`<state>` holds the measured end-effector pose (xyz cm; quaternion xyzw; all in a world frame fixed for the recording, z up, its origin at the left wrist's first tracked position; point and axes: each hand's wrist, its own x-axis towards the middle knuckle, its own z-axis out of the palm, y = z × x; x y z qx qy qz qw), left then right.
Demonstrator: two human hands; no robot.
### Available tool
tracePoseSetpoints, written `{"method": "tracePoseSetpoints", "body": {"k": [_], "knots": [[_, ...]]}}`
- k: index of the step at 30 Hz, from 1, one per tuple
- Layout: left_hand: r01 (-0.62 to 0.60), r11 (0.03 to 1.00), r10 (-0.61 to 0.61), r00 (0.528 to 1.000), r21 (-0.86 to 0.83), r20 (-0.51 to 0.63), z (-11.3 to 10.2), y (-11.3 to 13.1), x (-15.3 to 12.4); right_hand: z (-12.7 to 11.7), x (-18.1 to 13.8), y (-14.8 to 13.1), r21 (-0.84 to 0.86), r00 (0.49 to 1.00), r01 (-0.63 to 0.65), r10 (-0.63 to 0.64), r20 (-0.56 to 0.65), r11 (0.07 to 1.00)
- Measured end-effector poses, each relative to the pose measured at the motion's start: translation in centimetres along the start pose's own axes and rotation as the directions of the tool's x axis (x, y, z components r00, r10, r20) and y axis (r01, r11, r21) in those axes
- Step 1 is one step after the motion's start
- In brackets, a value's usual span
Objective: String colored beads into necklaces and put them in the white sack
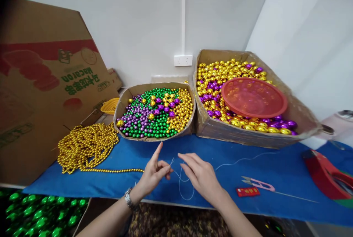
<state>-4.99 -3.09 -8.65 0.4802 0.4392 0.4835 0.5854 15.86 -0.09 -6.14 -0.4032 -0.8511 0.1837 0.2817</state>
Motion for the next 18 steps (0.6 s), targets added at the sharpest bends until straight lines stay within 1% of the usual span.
{"method": "tracePoseSetpoints", "body": {"k": [2,4,6,8,10,12,14,16,17,18], "knots": [[-0.072,0.983,0.065,0.997,0.171,0.051,0.2,0.4,-0.1,0.0,1.1,-0.7,0.130,0.999,0.011,-0.017,0.046,0.991],[-0.154,0.934,0.133,0.987,0.322,0.085,0.3,0.7,-0.1,0.4,1.9,-1.2,0.245,0.995,-0.031,0.005,0.103,0.969],[-0.203,0.893,0.176,0.979,0.402,0.104,0.4,0.9,0.0,1.0,2.2,-1.3,0.331,0.990,-0.083,0.039,0.138,0.940],[-0.210,0.882,0.184,0.978,0.423,0.103,0.2,1.1,0.1,1.4,2.2,-1.2,0.381,0.988,-0.121,0.076,0.131,0.917],[-0.195,0.872,0.178,0.981,0.449,0.079,-0.1,1.2,0.3,1.8,2.0,-1.0,0.430,0.986,-0.164,0.129,0.110,0.888],[-0.182,0.846,0.188,0.981,0.502,0.040,-0.5,1.2,0.5,2.0,1.9,-0.9,0.490,0.976,-0.217,0.195,0.097,0.844],[-0.177,0.817,0.211,0.977,0.549,0.001,-0.8,1.1,0.6,2.1,1.7,-0.9,0.569,0.964,-0.256,0.251,0.089,0.781],[-0.170,0.807,0.223,0.974,0.566,-0.025,-1.0,0.9,0.8,2.4,1.7,-1.0,0.637,0.960,-0.252,0.270,0.071,0.729],[-0.162,0.814,0.217,0.976,0.557,-0.034,-1.1,0.9,0.9,2.6,1.6,-1.1,0.636,0.968,-0.223,0.247,0.053,0.738],[-0.153,0.830,0.206,0.978,0.536,-0.039,-1.1,0.8,0.9,2.8,1.6,-1.1,0.600,0.980,-0.171,0.195,0.025,0.782]]}}
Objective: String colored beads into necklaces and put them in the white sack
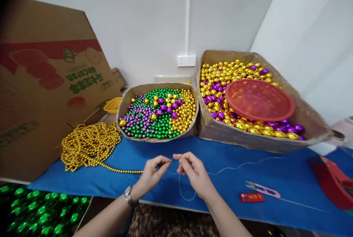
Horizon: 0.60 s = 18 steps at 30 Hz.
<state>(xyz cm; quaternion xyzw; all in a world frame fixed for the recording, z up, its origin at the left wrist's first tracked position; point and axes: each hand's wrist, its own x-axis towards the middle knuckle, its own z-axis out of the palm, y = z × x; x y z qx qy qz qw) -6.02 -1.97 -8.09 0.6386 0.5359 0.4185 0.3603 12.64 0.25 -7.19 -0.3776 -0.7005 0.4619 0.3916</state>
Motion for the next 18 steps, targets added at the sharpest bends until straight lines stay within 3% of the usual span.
{"method": "tracePoseSetpoints", "body": {"k": [2,4,6,8,13,15,18], "knots": [[0.038,0.995,-0.036,0.999,-0.088,0.026,0.1,-0.1,0.1,0.4,0.0,0.4,-0.240,0.980,0.200,-0.190,0.065,0.950],[0.106,0.972,-0.093,0.993,-0.209,0.071,0.1,0.0,0.3,0.7,0.1,1.0,-0.513,0.915,0.400,-0.358,0.184,0.760],[0.197,0.924,-0.163,0.978,-0.327,0.128,0.1,0.0,0.4,0.9,0.3,1.4,-0.653,0.862,0.494,-0.419,0.284,0.573],[0.276,0.864,-0.218,0.959,-0.420,0.180,0.2,-0.1,0.4,0.9,0.5,1.5,-0.683,0.843,0.526,-0.414,0.342,0.507],[0.367,0.780,-0.270,0.928,-0.507,0.257,0.4,-0.5,0.4,0.7,0.5,1.2,-0.618,0.831,0.556,-0.376,0.409,0.557],[0.359,0.789,-0.266,0.931,-0.499,0.250,0.4,-0.6,0.3,0.8,0.1,1.4,-0.602,0.864,0.502,-0.386,0.323,0.620],[0.324,0.826,-0.249,0.944,-0.462,0.217,0.2,-0.4,0.1,0.9,-0.5,1.5,-0.565,0.930,0.343,-0.354,0.095,0.751]]}}
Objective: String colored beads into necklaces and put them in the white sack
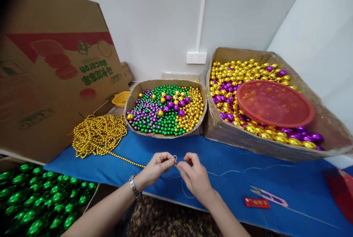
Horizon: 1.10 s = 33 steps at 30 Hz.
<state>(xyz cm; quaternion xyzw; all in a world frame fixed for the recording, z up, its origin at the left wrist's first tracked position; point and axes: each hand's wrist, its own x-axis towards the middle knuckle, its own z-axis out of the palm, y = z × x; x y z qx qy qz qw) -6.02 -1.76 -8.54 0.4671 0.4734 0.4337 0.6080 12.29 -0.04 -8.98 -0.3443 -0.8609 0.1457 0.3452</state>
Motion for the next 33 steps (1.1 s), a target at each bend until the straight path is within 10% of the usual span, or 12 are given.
{"method": "tracePoseSetpoints", "body": {"k": [10,20,33], "knots": [[-0.076,0.970,0.045,0.989,0.232,0.137,0.3,0.3,-0.4,-0.3,1.2,-0.4,0.070,0.997,-0.074,0.075,-0.018,0.995],[-0.158,0.954,0.172,0.985,0.256,-0.032,0.9,-0.6,-0.2,1.4,-0.8,-1.0,-0.286,0.979,-0.036,-0.024,-0.203,0.958],[-0.343,0.686,0.406,0.912,0.641,0.053,1.7,-0.7,-0.5,1.7,-0.3,-2.0,0.014,0.958,-0.228,0.227,-0.178,0.974]]}}
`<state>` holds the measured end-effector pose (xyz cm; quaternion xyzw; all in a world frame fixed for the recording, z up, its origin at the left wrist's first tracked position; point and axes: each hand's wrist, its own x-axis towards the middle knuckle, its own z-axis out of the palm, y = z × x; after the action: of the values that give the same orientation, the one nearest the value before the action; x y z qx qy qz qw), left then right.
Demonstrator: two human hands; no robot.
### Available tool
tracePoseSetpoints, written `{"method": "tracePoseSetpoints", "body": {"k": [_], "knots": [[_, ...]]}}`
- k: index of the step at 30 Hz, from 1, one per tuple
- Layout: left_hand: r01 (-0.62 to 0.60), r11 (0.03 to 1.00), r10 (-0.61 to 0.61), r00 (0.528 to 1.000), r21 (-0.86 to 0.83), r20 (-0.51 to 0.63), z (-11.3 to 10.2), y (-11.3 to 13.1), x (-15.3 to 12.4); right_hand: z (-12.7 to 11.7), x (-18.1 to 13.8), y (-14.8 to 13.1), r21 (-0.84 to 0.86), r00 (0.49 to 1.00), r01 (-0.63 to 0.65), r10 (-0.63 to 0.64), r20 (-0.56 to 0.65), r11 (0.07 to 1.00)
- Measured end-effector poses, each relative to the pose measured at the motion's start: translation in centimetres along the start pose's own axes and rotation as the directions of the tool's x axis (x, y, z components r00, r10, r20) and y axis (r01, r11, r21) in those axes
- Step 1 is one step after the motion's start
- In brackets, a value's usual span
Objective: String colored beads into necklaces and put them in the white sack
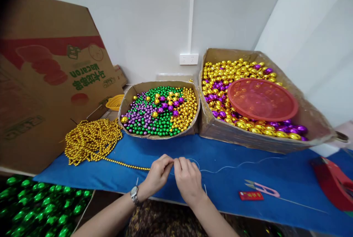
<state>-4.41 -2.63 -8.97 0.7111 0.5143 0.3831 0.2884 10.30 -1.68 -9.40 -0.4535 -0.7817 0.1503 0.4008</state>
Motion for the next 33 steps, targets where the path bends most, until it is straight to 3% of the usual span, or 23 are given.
{"method": "tracePoseSetpoints", "body": {"k": [4,6,8,13,14,15,18,20,22,24,26,29,33], "knots": [[0.175,0.960,-0.176,0.984,-0.217,0.017,0.2,-0.2,0.3,0.0,0.6,0.4,0.333,0.986,-0.162,0.169,0.007,0.929],[0.266,0.898,-0.263,0.963,-0.351,0.055,0.2,-0.4,0.4,-0.2,1.1,0.6,0.512,0.965,-0.237,0.261,0.026,0.826],[0.278,0.883,-0.265,0.960,-0.377,0.086,0.2,-0.5,0.6,-0.5,1.6,0.7,0.657,0.937,-0.291,0.346,0.048,0.696],[0.077,0.994,-0.070,0.994,-0.076,0.088,-1.0,-0.5,0.9,-2.1,2.5,0.3,0.849,0.874,-0.326,0.475,0.104,0.415],[0.032,0.999,-0.031,0.996,-0.011,0.086,-1.4,-0.6,0.9,-2.4,2.6,0.2,0.869,0.872,-0.304,0.482,0.088,0.391],[0.001,1.000,-0.004,0.995,0.026,0.100,-1.7,-0.5,0.9,-2.6,2.7,0.1,0.865,0.880,-0.267,0.473,0.039,0.425],[0.017,1.000,-0.014,0.982,-0.017,0.187,-2.4,-0.4,0.9,-2.4,2.6,0.1,0.696,0.940,-0.143,0.318,-0.128,0.703],[0.064,0.996,-0.048,0.974,-0.065,0.219,-2.5,-0.2,1.0,-1.6,2.3,0.4,0.502,0.984,-0.065,0.138,-0.109,0.862],[0.100,0.991,-0.077,0.970,-0.089,0.230,-2.7,0.0,1.2,-0.8,2.1,0.6,0.274,0.997,0.081,-0.078,-0.022,0.958],[0.124,0.987,-0.093,0.957,-0.100,0.275,-3.0,0.2,1.5,-0.5,1.9,0.9,-0.024,0.956,0.286,-0.283,0.078,0.958],[0.128,0.988,-0.093,0.935,-0.082,0.343,-3.6,0.4,1.7,-0.9,1.7,1.2,-0.215,0.916,0.396,-0.367,0.164,0.893],[0.071,0.997,-0.068,0.904,0.008,0.423,-5.0,0.3,1.4,-2.9,1.4,2.2,-0.304,0.898,0.426,-0.357,0.257,0.852],[-0.004,0.988,-0.068,0.886,0.154,0.459,-7.7,-1.3,-0.1,-6.2,-0.2,5.6,-0.332,0.928,0.346,-0.268,0.260,0.877]]}}
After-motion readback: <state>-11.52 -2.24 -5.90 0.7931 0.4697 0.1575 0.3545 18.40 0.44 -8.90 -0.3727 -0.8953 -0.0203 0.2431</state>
